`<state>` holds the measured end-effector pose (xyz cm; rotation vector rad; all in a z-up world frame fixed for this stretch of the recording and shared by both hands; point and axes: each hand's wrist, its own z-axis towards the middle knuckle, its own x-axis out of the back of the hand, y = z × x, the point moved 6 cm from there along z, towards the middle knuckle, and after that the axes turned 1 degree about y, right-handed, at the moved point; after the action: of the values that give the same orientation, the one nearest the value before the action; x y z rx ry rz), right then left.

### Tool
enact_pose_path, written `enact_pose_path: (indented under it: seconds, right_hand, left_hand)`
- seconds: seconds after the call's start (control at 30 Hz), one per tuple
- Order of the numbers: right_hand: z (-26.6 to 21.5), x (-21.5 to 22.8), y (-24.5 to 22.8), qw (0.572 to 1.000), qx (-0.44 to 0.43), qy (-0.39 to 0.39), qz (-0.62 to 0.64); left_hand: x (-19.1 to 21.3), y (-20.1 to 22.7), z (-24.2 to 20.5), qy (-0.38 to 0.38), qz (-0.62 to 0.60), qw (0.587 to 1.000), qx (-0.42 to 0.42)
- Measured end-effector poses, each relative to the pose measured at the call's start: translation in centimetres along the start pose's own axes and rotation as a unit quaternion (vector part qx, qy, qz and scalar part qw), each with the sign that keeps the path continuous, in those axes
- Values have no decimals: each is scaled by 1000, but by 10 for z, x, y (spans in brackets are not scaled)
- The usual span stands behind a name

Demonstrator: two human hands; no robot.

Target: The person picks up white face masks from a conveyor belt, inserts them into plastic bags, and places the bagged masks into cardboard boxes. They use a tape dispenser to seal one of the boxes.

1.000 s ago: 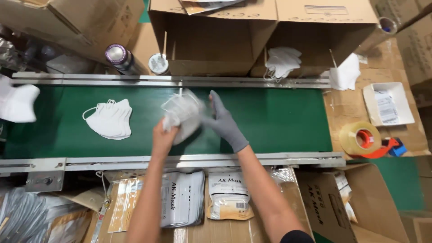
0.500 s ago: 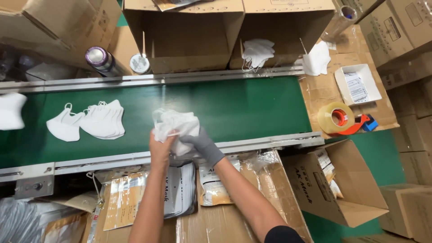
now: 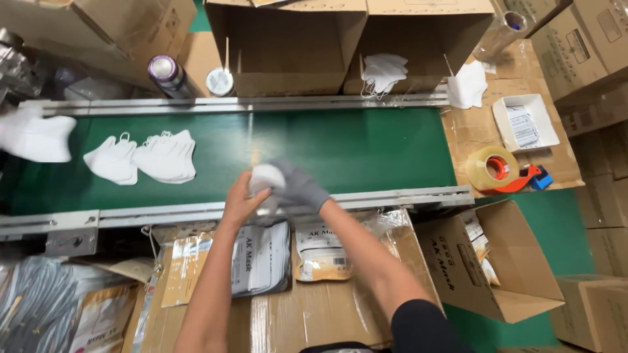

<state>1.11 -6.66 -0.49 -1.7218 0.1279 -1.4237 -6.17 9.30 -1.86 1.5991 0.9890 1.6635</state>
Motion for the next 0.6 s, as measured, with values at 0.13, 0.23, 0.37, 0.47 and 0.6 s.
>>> enact_pose_path:
  seconds: [0.13, 0.23, 0.37, 0.47, 0.6]
  right_hand:
    - [-11, 104, -6, 977, 14, 11, 213]
    - [-26, 111, -14, 749, -19, 31, 662]
    - [-62, 44, -1, 947, -89, 24, 307]
    - [-71, 23, 4, 933, -145, 38, 326]
    - [-101, 5, -16, 828, -193, 5, 526]
  left_hand:
    - [16, -29, -113, 187, -48, 977, -85]
    - [-12, -122, -187, 45, 257, 960, 100]
    - [4, -69, -178, -19, 304, 942, 137]
    - [-4, -47, -150, -76, 306, 924, 217]
    - [-54, -98, -129, -26, 362, 914, 180]
